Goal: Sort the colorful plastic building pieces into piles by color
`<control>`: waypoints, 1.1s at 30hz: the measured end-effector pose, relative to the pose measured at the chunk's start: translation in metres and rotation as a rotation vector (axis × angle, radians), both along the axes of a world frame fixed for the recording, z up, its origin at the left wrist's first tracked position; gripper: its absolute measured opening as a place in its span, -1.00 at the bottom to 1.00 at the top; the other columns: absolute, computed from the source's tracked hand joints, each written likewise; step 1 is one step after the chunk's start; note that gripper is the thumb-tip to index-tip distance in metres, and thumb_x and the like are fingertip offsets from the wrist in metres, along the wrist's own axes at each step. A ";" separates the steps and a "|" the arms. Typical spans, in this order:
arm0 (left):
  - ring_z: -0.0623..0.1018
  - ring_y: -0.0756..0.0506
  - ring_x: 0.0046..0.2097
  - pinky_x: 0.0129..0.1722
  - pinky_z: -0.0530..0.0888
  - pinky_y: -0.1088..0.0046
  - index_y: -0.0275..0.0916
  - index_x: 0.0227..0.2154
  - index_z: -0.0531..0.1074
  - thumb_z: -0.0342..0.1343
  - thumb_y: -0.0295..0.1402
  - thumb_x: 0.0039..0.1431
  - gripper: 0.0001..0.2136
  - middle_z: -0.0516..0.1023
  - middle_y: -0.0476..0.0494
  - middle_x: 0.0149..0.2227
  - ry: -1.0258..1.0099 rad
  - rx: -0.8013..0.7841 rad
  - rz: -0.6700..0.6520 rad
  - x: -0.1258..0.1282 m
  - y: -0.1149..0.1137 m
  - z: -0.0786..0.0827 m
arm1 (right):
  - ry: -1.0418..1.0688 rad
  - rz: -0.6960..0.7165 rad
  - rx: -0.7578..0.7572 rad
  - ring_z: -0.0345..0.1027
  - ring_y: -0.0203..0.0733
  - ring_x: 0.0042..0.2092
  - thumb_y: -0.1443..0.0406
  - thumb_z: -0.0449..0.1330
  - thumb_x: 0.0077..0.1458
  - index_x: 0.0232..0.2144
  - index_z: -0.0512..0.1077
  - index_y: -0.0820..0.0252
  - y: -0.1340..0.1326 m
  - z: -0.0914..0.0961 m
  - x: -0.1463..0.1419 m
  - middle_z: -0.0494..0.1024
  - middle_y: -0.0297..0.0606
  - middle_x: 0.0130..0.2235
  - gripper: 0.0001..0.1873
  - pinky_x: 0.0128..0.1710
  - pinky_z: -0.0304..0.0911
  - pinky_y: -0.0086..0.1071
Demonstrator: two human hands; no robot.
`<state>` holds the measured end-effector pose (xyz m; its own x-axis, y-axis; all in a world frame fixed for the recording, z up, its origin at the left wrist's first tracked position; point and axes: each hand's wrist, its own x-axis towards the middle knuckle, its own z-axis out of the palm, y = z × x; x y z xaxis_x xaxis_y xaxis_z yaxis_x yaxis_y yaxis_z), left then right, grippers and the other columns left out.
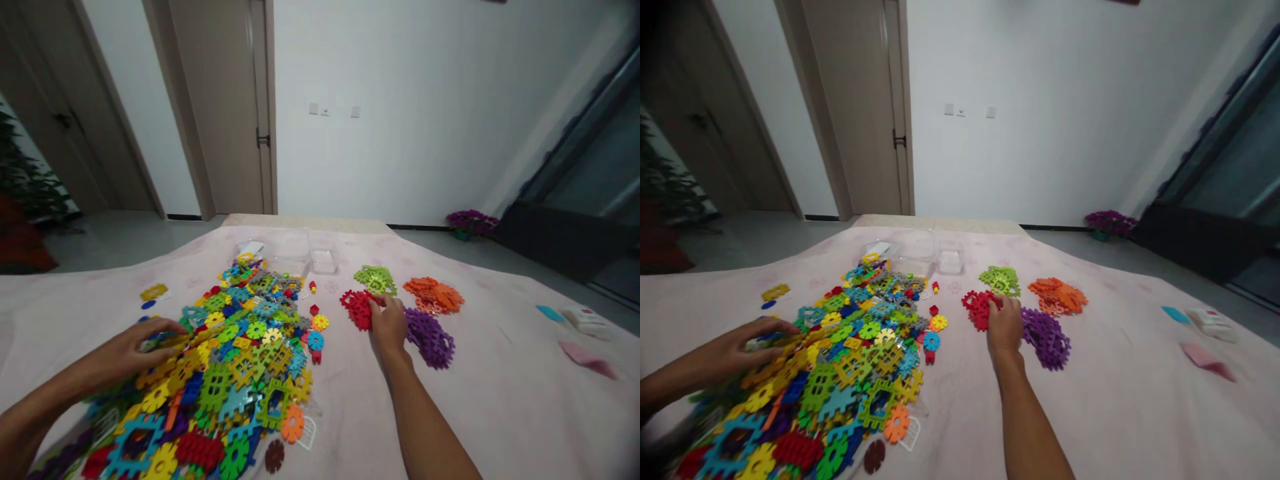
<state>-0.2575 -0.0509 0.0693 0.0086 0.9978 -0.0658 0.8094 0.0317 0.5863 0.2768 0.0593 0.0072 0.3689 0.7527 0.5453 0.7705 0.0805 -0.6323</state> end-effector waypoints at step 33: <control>0.51 -0.27 0.09 0.15 0.37 0.14 -0.22 0.00 0.51 0.10 -0.17 0.09 -0.57 0.54 -0.26 0.07 0.058 0.376 0.255 -0.018 0.011 -0.023 | -0.206 1.129 0.178 0.40 -0.10 0.00 0.35 0.18 0.20 -0.15 0.51 0.07 -0.117 0.053 -0.166 0.59 -0.24 -0.08 -0.81 0.04 0.26 -0.14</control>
<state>-0.2756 -0.0395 0.0467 -0.2335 0.9223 0.3081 0.8353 0.0280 0.5491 0.1113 -0.0574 0.0604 -0.5717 0.5037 0.6477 0.2907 0.8625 -0.4142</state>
